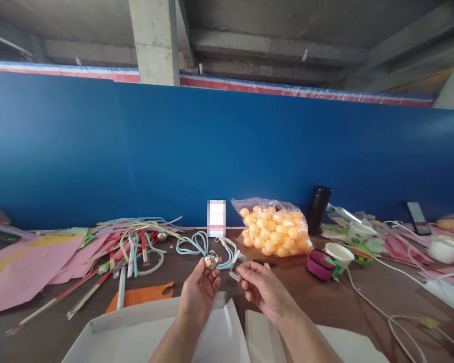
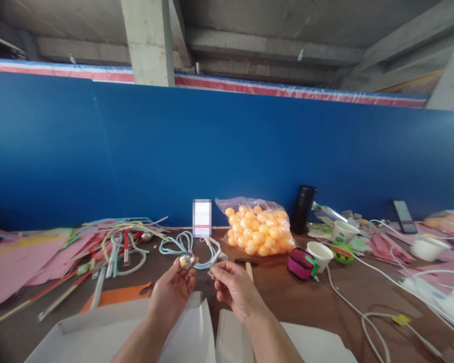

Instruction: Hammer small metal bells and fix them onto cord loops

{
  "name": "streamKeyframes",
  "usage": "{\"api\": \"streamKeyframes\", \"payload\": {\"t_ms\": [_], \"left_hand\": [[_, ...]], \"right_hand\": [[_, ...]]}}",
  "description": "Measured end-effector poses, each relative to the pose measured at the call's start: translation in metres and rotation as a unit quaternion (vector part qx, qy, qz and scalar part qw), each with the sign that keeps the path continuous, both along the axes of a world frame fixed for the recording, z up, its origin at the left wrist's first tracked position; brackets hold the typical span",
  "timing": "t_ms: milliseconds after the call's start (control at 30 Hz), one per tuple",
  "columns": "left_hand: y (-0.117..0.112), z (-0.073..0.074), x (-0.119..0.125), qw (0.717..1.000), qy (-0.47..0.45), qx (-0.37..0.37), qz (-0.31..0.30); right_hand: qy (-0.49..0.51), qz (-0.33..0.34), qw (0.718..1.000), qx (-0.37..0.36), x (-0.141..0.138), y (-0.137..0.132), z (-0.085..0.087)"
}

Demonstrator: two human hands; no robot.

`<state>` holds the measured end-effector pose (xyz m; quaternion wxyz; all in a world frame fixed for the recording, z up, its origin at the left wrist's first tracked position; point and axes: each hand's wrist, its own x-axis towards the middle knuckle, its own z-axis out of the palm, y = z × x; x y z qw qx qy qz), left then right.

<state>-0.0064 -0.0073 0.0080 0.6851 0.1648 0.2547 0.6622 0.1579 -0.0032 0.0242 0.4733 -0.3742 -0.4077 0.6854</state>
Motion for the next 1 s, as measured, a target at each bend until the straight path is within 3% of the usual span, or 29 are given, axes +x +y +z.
{"api": "streamKeyframes", "payload": {"t_ms": [200,333,433,533,767,1000], "left_hand": [[0.002,-0.003,0.000,1.000,-0.006,0.002,-0.001],[0.003,-0.003,0.000,1.000,-0.007,0.002,0.003],[0.002,-0.002,-0.001,1.000,-0.009,0.010,-0.003],[0.001,-0.001,-0.002,1.000,-0.010,0.017,-0.007],[-0.001,0.002,-0.002,1.000,-0.014,0.011,-0.008],[-0.002,0.002,-0.003,1.000,-0.003,0.003,0.005]], "right_hand": [[0.063,0.005,0.998,-0.011,0.002,0.002,-0.001],[-0.065,-0.026,0.997,0.042,0.002,0.003,-0.003],[-0.231,-0.050,0.965,0.111,0.000,0.002,-0.005],[-0.328,-0.077,0.929,0.153,-0.001,0.002,-0.008],[-0.395,-0.186,0.873,0.219,0.013,0.015,-0.016],[-0.457,-0.282,0.823,0.184,0.054,0.032,-0.008]]}}
